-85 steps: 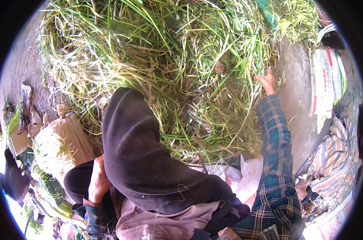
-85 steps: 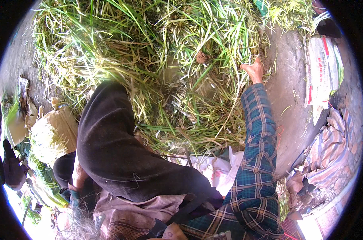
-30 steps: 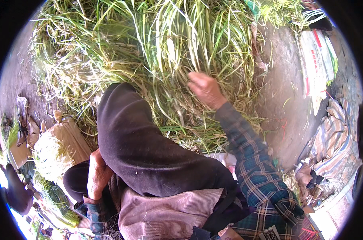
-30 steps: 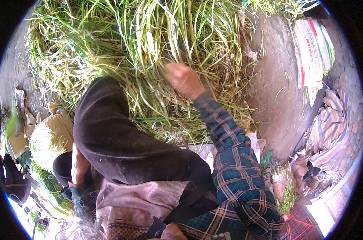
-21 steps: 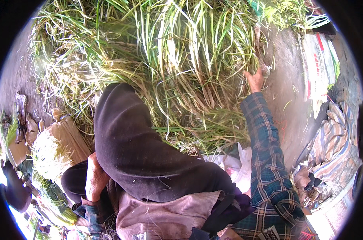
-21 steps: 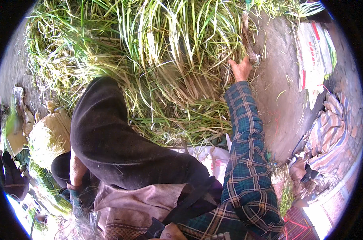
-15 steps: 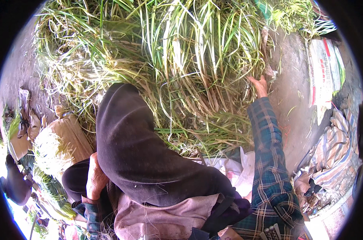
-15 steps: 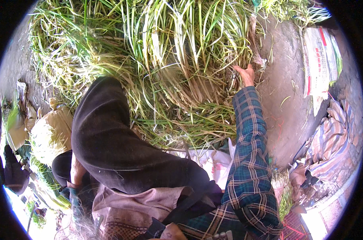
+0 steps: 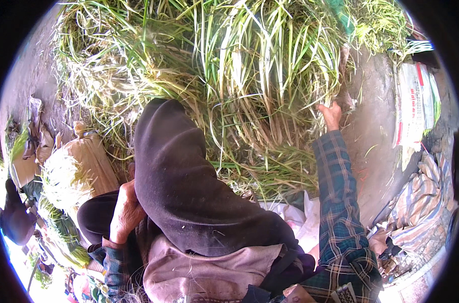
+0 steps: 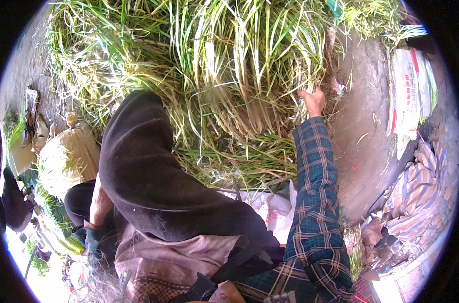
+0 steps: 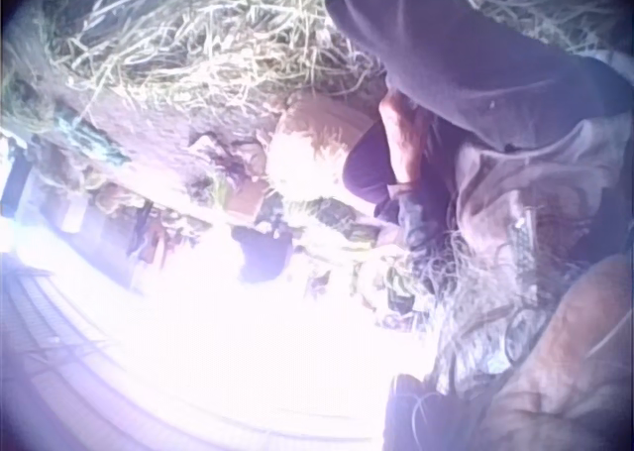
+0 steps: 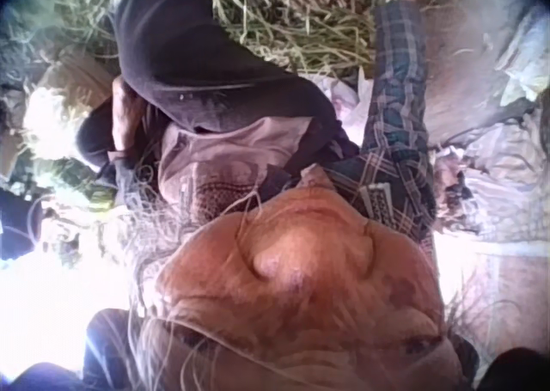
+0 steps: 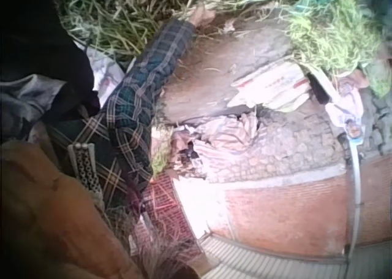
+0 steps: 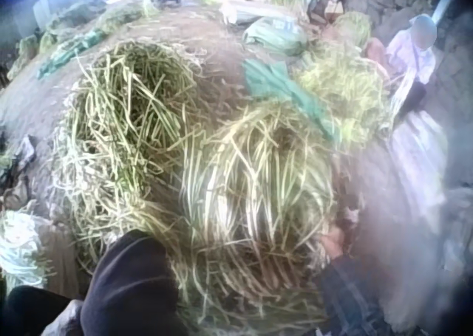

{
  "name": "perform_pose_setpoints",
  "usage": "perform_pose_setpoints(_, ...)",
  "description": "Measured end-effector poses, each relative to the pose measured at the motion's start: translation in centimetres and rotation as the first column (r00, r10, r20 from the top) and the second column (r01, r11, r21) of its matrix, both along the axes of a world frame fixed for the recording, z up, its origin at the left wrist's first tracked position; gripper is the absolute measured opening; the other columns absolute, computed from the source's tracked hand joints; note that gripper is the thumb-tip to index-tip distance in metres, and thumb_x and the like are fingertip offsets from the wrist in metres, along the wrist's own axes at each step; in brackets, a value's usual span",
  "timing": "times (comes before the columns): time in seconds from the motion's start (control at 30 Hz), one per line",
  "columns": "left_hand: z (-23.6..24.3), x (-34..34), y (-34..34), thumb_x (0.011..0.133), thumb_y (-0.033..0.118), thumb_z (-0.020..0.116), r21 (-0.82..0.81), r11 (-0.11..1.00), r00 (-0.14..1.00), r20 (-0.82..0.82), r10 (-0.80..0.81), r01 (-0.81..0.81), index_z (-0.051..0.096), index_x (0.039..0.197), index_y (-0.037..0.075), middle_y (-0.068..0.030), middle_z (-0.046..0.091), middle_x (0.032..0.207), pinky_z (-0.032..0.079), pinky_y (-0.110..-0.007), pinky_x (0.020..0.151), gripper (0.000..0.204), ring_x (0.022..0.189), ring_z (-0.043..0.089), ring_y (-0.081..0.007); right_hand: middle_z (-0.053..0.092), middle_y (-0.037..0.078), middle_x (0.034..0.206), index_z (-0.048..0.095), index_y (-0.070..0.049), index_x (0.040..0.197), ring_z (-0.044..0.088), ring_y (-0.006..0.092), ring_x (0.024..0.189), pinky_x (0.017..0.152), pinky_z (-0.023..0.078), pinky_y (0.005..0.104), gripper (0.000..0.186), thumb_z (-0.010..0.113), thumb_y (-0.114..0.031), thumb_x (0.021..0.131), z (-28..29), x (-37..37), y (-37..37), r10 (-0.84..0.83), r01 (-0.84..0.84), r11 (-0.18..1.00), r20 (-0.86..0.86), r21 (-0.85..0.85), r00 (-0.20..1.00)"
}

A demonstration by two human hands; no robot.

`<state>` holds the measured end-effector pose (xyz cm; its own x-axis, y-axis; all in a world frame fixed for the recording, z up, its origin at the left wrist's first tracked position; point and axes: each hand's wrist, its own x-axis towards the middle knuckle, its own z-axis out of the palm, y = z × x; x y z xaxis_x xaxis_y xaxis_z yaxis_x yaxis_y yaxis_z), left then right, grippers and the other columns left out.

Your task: The person sits on the ground and processes long, pale plant stalks by hand. They gather stalks, align them, and tie them into bundles using thin strips, then place the finished bundles aside.

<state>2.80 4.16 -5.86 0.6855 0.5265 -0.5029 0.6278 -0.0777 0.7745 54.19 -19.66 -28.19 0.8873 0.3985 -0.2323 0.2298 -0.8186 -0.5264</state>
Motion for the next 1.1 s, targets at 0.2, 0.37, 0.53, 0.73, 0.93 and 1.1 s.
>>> perform_pose_setpoints(0.2,1.4,0.6,-0.3,0.074,-0.002,0.060,0.030,0.999,1.000,-0.013,0.025,-0.025,0.057,0.098,-0.005,-0.0175,0.064,0.089,0.046,-0.030,0.075,0.024,0.081,0.057,-0.0140,0.064,0.008,0.081,0.059,-0.004,0.086,0.060,0.0140,0.071,0.071,0.051,0.0308,0.028,0.072,-0.019,0.067,8.8,-6.5,2.6,0.213,-0.029,0.827,-0.266,0.562,0.940)
perform_pose_setpoints(0.37,1.6,0.7,-0.5,0.074,-0.003,0.059,0.050,0.999,0.997,0.075,-0.002,-0.001,0.058,0.099,-0.005,-0.0147,0.065,0.091,0.045,-0.029,0.079,0.025,0.086,0.058,-0.0140,0.050,0.003,0.065,0.053,-0.007,0.077,0.049,0.0132,0.054,0.048,0.046,0.0281,0.016,0.065,-0.017,0.075,7.9,-16.9,4.2,0.753,-0.767,0.628,0.147,0.130,0.641)
perform_pose_setpoints(0.53,1.5,-0.1,-0.9,0.075,-0.003,0.059,0.015,1.000,1.000,0.001,0.028,-0.028,0.058,0.100,-0.005,-0.0146,0.065,0.092,0.045,-0.030,0.080,0.026,0.087,0.057,-0.0144,0.051,0.013,0.073,0.045,-0.002,0.085,0.057,0.0309,0.067,0.058,0.048,0.0399,0.032,0.066,-0.014,0.065,4.7,-21.4,5.3,0.802,-0.838,0.542,0.258,0.064,0.539)
perform_pose_setpoints(0.73,0.7,-1.0,-0.7,0.076,0.000,0.060,-0.030,0.998,0.998,0.033,0.053,-0.052,0.058,0.101,-0.005,-0.0158,0.064,0.093,0.045,-0.031,0.080,0.025,0.087,0.059,-0.0182,0.056,0.014,0.080,0.052,0.001,0.092,0.058,0.0258,0.071,0.064,0.050,0.0378,0.029,0.065,-0.010,0.069,8.2,-21.0,5.5,0.711,-0.705,0.703,-0.091,0.093,0.697)
perform_pose_setpoints(0.93,0.6,-1.1,-1.0,0.078,0.000,0.060,0.000,1.000,1.000,0.010,0.022,-0.022,0.058,0.100,-0.005,-0.0153,0.064,0.093,0.045,-0.031,0.080,0.023,0.087,0.059,-0.0185,0.062,0.012,0.088,0.057,0.003,0.105,0.062,0.0192,0.072,0.062,0.053,0.0327,0.033,0.061,-0.001,0.072,16.5,-19.0,6.4,0.532,-0.640,0.624,0.356,0.448,0.768)
perform_pose_setpoints(1.1,1.1,-0.4,-0.9,0.076,-0.003,0.059,0.016,0.999,0.998,0.049,0.035,-0.036,0.059,0.098,-0.004,-0.0121,0.065,0.089,0.045,-0.030,0.078,0.023,0.085,0.057,-0.0146,0.060,0.014,0.080,0.055,0.007,0.100,0.056,0.0182,0.057,0.047,0.048,0.0298,0.039,0.068,-0.021,0.076,12.5,-18.7,11.2,0.838,-0.859,0.492,0.344,-0.140,0.424)
